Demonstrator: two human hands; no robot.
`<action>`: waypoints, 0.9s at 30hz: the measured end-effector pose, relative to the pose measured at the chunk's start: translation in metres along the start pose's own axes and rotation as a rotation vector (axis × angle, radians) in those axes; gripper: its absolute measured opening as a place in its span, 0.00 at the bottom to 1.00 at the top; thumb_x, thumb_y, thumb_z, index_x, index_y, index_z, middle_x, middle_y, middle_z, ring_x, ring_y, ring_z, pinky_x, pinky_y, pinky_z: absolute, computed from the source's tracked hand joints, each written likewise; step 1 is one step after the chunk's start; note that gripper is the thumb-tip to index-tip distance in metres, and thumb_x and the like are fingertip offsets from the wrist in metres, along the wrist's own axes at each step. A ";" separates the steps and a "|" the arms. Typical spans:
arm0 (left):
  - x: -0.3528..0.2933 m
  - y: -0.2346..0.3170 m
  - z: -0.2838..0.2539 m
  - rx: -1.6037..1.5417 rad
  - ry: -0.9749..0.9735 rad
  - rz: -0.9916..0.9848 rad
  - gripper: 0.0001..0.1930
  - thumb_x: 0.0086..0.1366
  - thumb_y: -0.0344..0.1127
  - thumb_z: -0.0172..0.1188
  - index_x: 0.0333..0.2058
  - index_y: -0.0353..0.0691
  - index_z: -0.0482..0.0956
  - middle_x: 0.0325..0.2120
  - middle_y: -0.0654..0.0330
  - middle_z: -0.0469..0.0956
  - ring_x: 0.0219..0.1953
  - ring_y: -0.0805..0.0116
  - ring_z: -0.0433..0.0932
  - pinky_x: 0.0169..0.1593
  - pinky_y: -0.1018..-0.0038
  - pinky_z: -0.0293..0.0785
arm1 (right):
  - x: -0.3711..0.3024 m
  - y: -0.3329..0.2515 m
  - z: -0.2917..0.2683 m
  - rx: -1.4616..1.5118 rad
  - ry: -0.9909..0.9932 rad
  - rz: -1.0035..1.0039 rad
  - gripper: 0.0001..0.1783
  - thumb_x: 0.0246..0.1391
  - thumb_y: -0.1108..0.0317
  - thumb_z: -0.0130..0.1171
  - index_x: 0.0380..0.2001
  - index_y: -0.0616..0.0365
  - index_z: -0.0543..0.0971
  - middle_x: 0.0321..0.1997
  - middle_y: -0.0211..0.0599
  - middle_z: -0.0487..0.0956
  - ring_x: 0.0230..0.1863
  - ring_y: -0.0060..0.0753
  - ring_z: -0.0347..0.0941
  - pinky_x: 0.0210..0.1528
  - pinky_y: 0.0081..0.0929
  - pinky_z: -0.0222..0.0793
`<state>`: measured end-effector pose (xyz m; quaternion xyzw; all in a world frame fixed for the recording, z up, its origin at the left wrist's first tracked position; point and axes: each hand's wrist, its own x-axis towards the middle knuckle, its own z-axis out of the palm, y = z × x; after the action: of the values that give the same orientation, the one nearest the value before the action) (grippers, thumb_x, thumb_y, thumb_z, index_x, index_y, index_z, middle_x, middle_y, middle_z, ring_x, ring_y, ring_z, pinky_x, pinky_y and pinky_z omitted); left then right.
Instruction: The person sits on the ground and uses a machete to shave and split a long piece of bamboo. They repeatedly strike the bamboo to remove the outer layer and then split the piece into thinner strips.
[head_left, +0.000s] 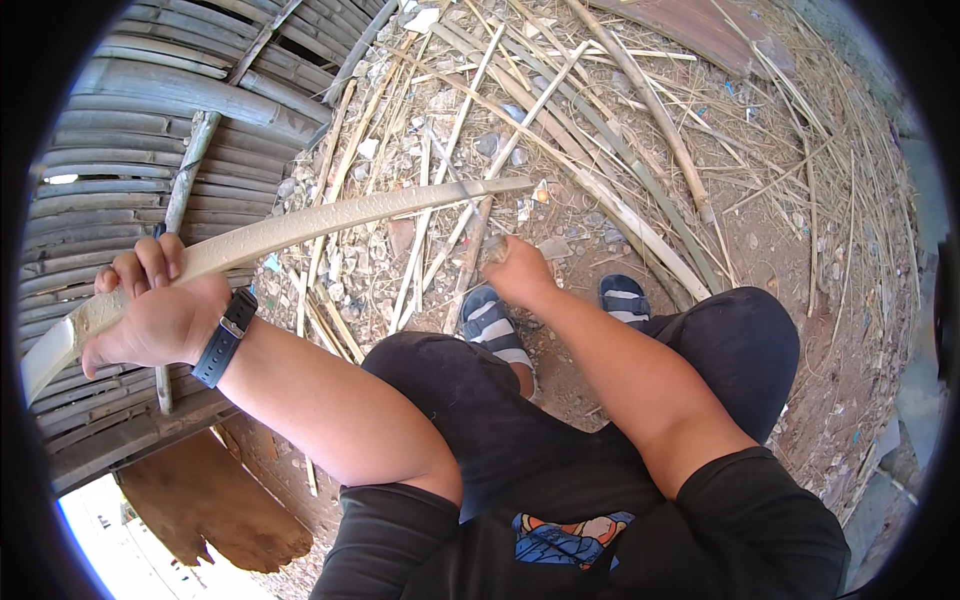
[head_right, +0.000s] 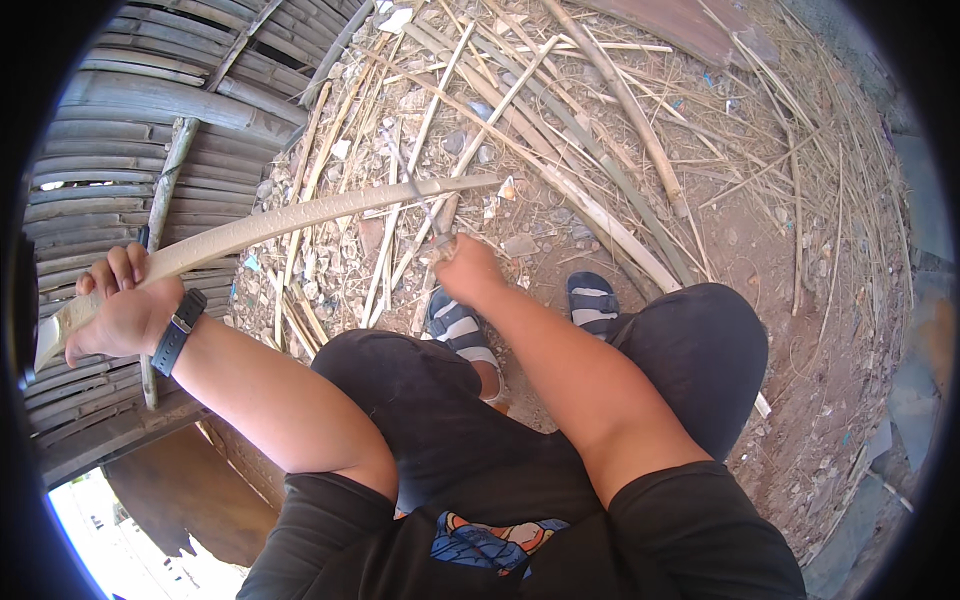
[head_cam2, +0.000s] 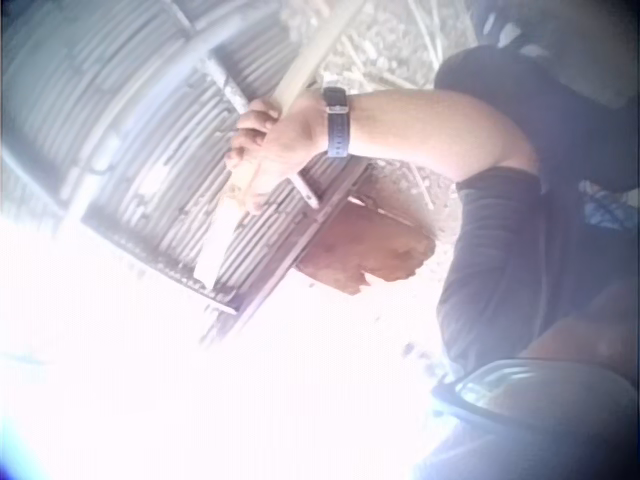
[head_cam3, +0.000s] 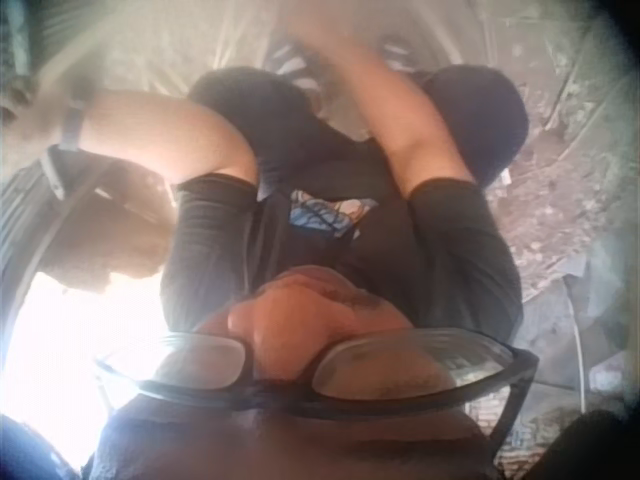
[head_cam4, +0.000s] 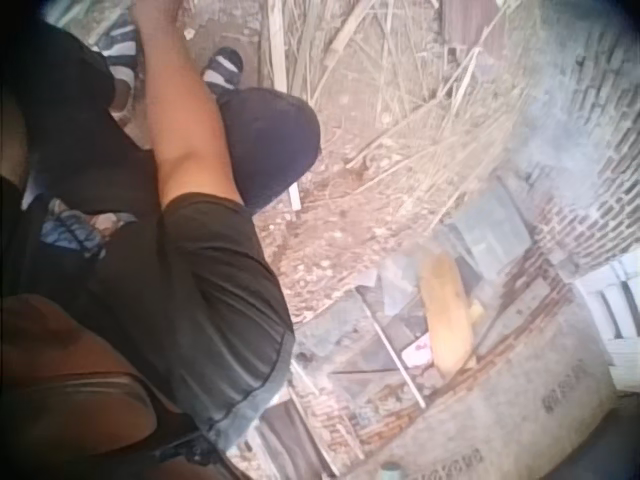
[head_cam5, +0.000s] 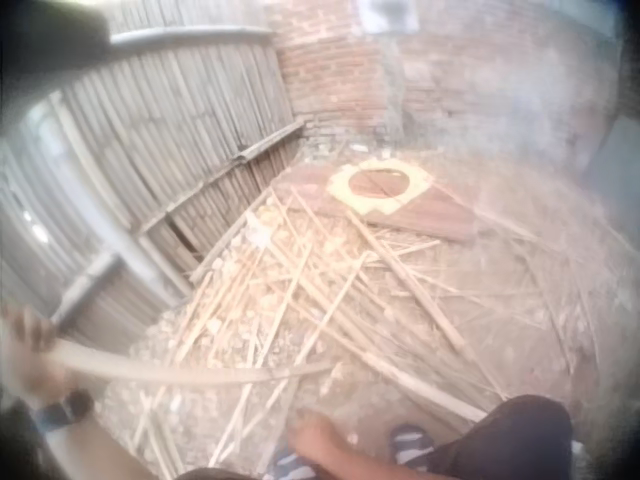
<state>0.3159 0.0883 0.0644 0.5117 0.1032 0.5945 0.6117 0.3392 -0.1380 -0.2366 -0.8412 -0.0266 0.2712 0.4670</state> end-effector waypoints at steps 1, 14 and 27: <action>-0.001 0.000 0.001 0.008 -0.028 0.005 0.44 0.55 0.87 0.25 0.28 0.45 0.64 0.15 0.66 0.54 0.16 0.72 0.47 0.22 0.76 0.46 | -0.004 -0.014 0.000 0.034 -0.028 -0.039 0.23 0.49 0.63 0.63 0.48 0.62 0.76 0.38 0.59 0.81 0.44 0.58 0.79 0.48 0.45 0.74; 0.003 -0.001 -0.004 0.000 0.005 -0.023 0.44 0.55 0.87 0.26 0.28 0.46 0.64 0.16 0.66 0.55 0.16 0.72 0.47 0.22 0.76 0.46 | 0.019 0.069 0.019 0.067 0.076 0.004 0.22 0.48 0.62 0.63 0.45 0.61 0.77 0.39 0.57 0.81 0.45 0.57 0.79 0.48 0.44 0.74; 0.002 0.001 -0.003 -0.054 -0.041 -0.038 0.45 0.54 0.88 0.26 0.28 0.45 0.64 0.16 0.66 0.55 0.17 0.71 0.47 0.22 0.76 0.46 | 0.009 0.048 0.018 0.014 0.050 -0.029 0.23 0.48 0.62 0.63 0.48 0.59 0.77 0.41 0.56 0.82 0.44 0.56 0.80 0.48 0.44 0.74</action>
<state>0.3136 0.0913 0.0641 0.5049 0.0843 0.5747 0.6385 0.3280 -0.1485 -0.2866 -0.8441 -0.0254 0.2436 0.4770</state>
